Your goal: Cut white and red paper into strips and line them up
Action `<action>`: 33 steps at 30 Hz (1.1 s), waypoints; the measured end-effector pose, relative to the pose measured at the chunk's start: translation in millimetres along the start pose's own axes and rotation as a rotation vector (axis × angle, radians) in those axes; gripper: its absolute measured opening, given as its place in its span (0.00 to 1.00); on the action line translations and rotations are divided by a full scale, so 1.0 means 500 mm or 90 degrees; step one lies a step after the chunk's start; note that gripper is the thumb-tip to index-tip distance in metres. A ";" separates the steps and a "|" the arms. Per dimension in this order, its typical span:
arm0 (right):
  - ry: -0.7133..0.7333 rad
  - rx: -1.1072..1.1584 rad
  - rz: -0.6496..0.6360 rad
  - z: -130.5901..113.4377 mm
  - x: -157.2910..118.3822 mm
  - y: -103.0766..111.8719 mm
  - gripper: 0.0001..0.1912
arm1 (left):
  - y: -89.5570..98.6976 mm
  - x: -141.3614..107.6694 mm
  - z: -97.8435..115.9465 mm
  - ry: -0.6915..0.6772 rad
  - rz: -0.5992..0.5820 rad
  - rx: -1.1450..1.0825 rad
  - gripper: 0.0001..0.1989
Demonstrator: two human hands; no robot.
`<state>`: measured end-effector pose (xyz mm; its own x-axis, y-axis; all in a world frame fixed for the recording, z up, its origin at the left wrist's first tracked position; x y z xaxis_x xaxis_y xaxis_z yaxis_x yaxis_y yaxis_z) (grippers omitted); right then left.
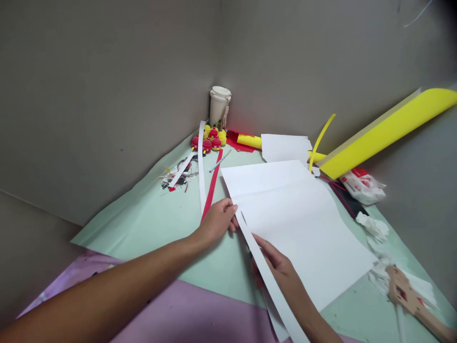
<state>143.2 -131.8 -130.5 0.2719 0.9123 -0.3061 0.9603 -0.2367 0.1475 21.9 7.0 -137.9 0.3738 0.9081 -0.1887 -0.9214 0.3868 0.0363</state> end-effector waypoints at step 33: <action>-0.010 0.002 0.012 -0.003 -0.002 0.000 0.22 | 0.000 -0.001 0.006 -0.017 -0.001 0.014 0.08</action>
<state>142.8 -132.2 -128.9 0.2916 0.9021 -0.3181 0.9550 -0.2558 0.1500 22.0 7.0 -135.0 0.3780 0.9115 -0.1619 -0.9186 0.3911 0.0574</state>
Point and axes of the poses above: each hand's wrist, its own x-axis towards the middle knuckle, its own y-axis out of the back of the hand, z = x × y, the point moved 4 cm from there along x, towards the middle knuckle, and after that the axes turned 6 degrees about z, right-handed, at the moved point
